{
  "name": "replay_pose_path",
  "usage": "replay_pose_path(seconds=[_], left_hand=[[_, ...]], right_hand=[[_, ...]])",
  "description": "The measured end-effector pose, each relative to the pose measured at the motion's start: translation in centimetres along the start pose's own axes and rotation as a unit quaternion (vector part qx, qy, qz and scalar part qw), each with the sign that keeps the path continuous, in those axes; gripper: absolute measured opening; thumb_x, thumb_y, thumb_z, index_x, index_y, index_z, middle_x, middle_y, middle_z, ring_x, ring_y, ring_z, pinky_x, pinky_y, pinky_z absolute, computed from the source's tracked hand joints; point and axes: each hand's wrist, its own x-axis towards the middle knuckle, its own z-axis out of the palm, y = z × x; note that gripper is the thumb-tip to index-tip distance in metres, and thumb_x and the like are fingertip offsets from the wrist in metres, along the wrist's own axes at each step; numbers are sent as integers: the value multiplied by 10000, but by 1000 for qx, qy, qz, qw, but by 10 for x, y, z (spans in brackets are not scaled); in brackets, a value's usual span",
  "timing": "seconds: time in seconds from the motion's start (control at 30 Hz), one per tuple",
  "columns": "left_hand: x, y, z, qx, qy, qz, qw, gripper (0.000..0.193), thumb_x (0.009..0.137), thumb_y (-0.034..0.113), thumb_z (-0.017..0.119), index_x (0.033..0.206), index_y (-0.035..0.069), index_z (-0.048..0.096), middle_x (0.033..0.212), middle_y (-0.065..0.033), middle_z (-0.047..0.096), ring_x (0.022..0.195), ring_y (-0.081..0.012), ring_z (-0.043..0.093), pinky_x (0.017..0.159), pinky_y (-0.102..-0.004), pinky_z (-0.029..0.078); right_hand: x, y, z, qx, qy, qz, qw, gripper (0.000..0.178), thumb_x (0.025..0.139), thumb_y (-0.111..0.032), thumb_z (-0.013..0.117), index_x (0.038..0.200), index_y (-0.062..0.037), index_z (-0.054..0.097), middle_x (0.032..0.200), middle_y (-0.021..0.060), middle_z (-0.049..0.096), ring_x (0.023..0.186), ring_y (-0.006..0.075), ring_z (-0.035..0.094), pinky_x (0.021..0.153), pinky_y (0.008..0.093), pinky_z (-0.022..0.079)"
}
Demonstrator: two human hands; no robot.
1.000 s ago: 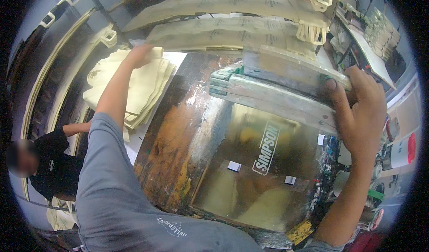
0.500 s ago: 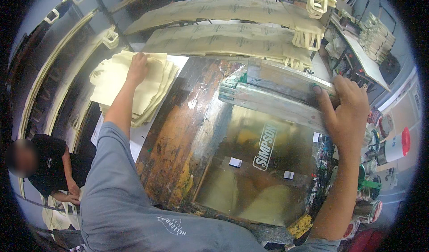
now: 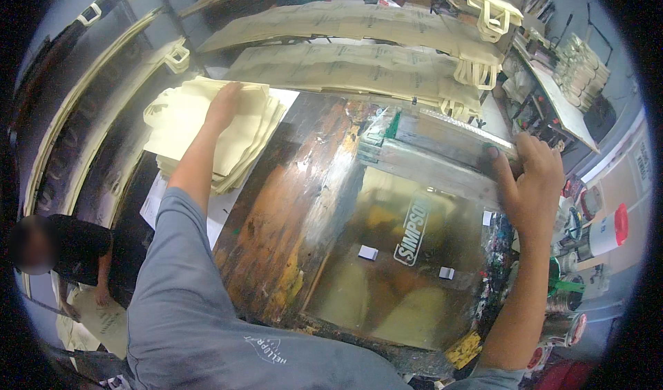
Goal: The person applies green ink to a mesh screen with a squeegee, prints a design onto yellow fabric bags one by one, and moves each printed bag to a side stack.
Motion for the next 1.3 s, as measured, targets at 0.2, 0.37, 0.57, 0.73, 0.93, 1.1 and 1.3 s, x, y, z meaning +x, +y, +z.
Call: replay_pose_path(seconds=[0.2, 0.37, 0.57, 0.73, 0.93, 1.1, 1.3], left_hand=[[2, -3, 14, 64, -29, 32, 997, 628, 974, 115, 679, 1570, 92, 484, 1648, -111, 480, 1525, -303, 434, 1266, -418, 363], [-8, -7, 13, 75, 23, 80, 994, 673, 967, 119, 685, 1596, 83, 446, 1595, -120, 524, 1492, -323, 459, 1253, -431, 371], [-7, 1, 1, 85, -13, -3, 996, 467, 883, 109, 731, 1334, 60, 619, 1338, -142, 622, 1287, -385, 561, 1128, -464, 458], [1, -5, -42, -12, 87, 61, 994, 350, 838, 94, 784, 1169, 73, 671, 1248, -160, 670, 1231, -389, 606, 1093, -482, 485], [18, 122, -190, 12, -33, 214, 976, 326, 908, 67, 690, 1228, 36, 638, 1145, -210, 695, 1106, -432, 656, 959, -506, 520], [20, 249, -126, -48, -256, 289, 921, 353, 951, 180, 668, 1254, 41, 551, 1090, -253, 700, 1070, -464, 660, 920, -552, 515], [39, 369, 39, -50, -367, 335, 866, 526, 1007, 326, 615, 1442, 46, 524, 1247, -286, 656, 1210, -457, 616, 1035, -555, 463]], right_hand=[[0, 0, 5, 18, 23, 2, 1000, 442, 953, -438, 698, 1012, -2, 652, 860, 182, 590, 859, 399, 560, 802, 455, 427], [2, 1, 5, 10, 20, 9, 1000, 436, 967, -434, 683, 1032, -3, 653, 890, 189, 598, 880, 404, 568, 818, 453, 433], [1, 2, 5, 21, 43, -2, 999, 432, 966, -427, 689, 1029, -1, 665, 874, 193, 597, 869, 406, 566, 816, 461, 429], [0, 6, 7, 15, 54, -19, 998, 440, 954, -448, 699, 960, -11, 649, 852, 187, 607, 853, 398, 583, 791, 465, 421], [15, 14, 9, 1, 65, -47, 997, 554, 986, -583, 627, 912, -38, 694, 804, 201, 659, 802, 421, 645, 748, 524, 468], [26, 21, 0, 12, -8, -12, 1000, 605, 1027, -659, 552, 876, -81, 652, 714, 133, 598, 687, 322, 588, 656, 456, 463], [37, 20, 5, 1, -72, -11, 997, 712, 1068, -744, 385, 699, -151, 522, 625, -41, 448, 543, 124, 385, 549, 333, 378]])
